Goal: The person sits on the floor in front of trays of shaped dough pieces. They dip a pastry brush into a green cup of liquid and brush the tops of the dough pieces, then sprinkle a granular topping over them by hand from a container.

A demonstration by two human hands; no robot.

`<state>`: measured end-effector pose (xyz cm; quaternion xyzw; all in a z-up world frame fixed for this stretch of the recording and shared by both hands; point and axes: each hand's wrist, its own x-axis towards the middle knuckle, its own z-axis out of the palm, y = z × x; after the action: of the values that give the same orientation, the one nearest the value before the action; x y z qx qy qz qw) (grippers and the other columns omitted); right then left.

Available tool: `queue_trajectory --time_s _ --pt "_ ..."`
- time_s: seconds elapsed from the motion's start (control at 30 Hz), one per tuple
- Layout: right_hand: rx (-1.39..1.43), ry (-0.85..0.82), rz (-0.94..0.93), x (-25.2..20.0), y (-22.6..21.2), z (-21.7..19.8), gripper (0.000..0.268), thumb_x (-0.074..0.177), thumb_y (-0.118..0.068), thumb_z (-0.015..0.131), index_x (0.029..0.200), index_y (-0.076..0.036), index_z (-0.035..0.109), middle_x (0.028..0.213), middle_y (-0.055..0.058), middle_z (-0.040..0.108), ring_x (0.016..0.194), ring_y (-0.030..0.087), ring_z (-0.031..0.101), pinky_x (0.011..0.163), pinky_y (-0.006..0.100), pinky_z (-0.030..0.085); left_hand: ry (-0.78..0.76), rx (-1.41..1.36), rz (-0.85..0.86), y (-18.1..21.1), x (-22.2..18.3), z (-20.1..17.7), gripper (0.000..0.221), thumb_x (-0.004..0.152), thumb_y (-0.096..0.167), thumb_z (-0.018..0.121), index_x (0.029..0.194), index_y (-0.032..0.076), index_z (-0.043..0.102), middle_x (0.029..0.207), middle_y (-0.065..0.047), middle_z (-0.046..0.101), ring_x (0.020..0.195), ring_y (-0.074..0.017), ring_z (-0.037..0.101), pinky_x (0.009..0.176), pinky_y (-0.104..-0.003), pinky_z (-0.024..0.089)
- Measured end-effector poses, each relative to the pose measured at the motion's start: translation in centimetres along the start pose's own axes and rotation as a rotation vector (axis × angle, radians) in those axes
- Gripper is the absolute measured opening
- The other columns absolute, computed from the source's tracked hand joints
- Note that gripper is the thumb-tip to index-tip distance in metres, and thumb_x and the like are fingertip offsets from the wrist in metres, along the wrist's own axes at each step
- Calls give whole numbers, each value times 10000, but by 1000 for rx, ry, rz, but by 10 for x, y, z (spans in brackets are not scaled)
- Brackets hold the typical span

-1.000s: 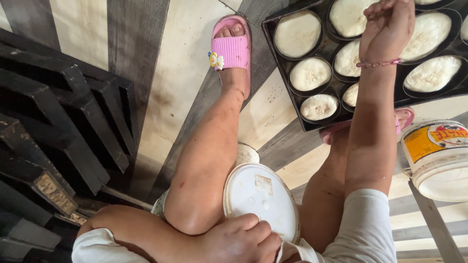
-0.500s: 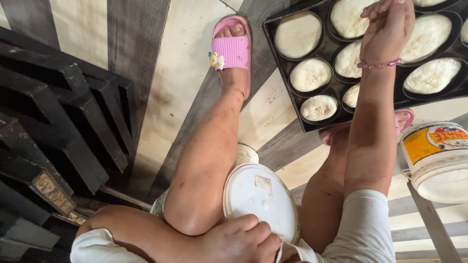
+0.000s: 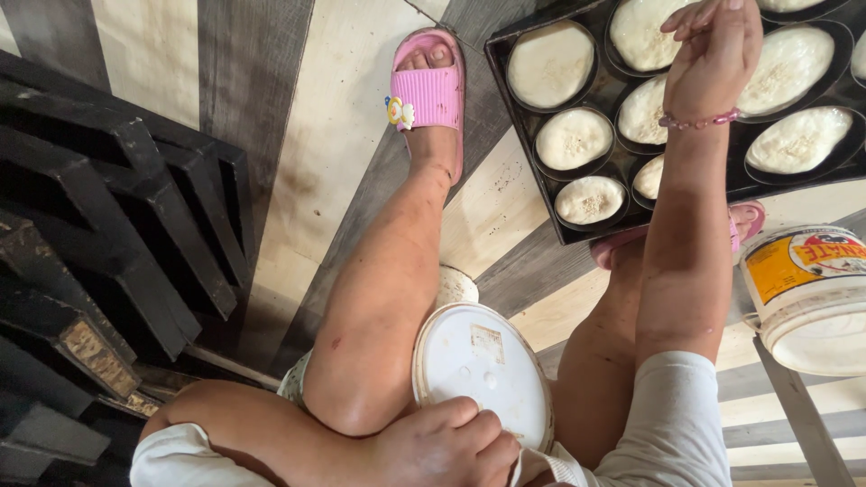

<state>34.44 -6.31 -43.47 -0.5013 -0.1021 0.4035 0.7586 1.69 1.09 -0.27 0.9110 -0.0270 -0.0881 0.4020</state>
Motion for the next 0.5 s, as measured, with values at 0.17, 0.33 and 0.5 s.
queue_trajectory --time_s 0.17,0.33,0.5 --pt "50 42 -30 2 -6 4 267 1186 -141 448 975 -2 535 835 122 561 727 202 544 757 361 526 -14 -1 11 0 1 0 169 849 253 582 700 178 550 803 15 520 787 -148 523 738 -289 383" --pt "219 207 135 2 -25 13 251 1128 -162 482 898 -69 518 793 80 524 699 198 502 710 346 480 -7 -3 3 3 4 1 152 855 252 579 725 174 565 824 18 522 805 -145 523 760 -286 386" --pt "745 374 312 -13 -66 -7 273 1128 -218 487 880 -104 488 745 29 479 678 171 456 619 293 365 -16 28 21 5 10 0 148 841 248 580 710 185 554 820 21 520 805 -141 530 754 -279 392"
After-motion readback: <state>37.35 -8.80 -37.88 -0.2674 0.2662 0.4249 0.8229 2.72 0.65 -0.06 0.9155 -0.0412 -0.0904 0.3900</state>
